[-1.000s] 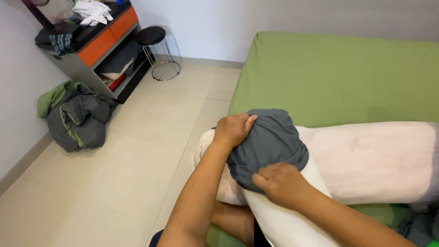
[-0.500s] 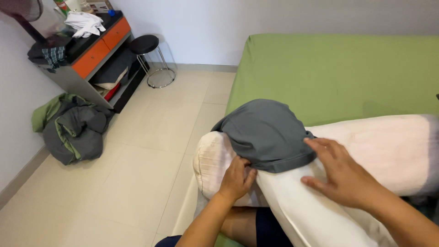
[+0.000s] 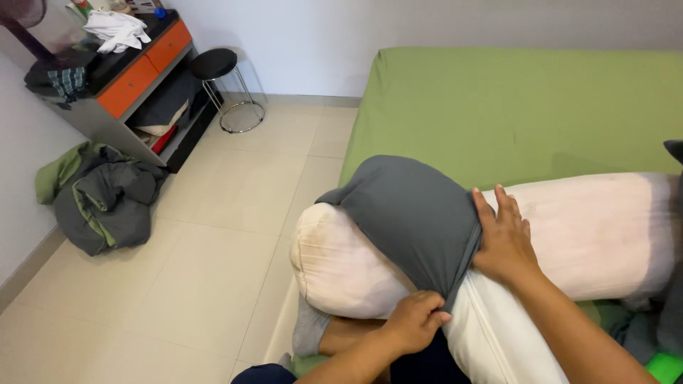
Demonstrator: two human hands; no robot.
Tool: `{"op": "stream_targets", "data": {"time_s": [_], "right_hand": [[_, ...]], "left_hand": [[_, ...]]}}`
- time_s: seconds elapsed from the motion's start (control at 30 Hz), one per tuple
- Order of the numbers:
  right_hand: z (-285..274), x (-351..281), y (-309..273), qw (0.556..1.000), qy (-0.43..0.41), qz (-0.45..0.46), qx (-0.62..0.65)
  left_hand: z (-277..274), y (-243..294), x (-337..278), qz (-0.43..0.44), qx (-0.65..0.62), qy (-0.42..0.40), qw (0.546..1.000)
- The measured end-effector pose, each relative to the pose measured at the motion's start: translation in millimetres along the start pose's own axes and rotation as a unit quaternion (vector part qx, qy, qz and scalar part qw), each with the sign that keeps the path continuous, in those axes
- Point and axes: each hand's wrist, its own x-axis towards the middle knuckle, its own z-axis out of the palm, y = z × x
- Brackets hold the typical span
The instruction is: The person puts a gray pillowcase onto a rectangular pillow, smoothing it and tucking the edges. They then put a gray pillowcase onto a long cylindrical pillow, pulling it over the length of the pillow.
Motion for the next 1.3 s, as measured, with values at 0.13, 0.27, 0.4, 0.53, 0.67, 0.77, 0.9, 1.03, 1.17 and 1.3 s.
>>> {"op": "stream_targets", "data": {"time_s": [0.13,0.27,0.4,0.53,0.67,0.77,0.9,1.03,1.17,1.3], "right_hand": [[-6,3,42,0.962,-0.033,0.003,0.269],[46,1,136,0.820,-0.272,0.210,0.458],[75,-42,120,0.741,-0.301,0.121,0.588],[-29,-57,40,0.791,-0.233,0.018,0.566],[-143,-60,-53,0.943,-0.263,-0.055,0.195],[-148,-54,-98,0.972,-0.174,-0.160,0.005],[-6,-27,-102,0.961,-0.085,-0.257,0.064],[11,-48,-144,0.918,-0.087,-0.375,0.089],[13,-63,-154,0.889,-0.053,-0.439,0.120],[-27,-38,-125,0.912,0.170,-0.363,0.082]], "left_hand": [[-24,1,3,-0.156,-0.098,0.022,0.983],[-35,-11,-12,-0.217,-0.206,0.066,0.952],[-43,-15,-27,-0.212,-0.340,0.045,0.915],[-40,-39,-23,-0.145,-0.418,-0.004,0.897],[-46,-43,14,-0.230,-0.605,0.029,0.761],[-71,-80,33,-0.283,-0.518,0.072,0.804],[-128,-58,18,-0.158,-0.371,0.260,0.877],[-166,-25,36,0.009,0.105,0.301,0.948],[-188,-10,63,-0.033,0.264,0.206,0.942],[-196,-24,68,-0.068,0.270,0.147,0.949]]}}
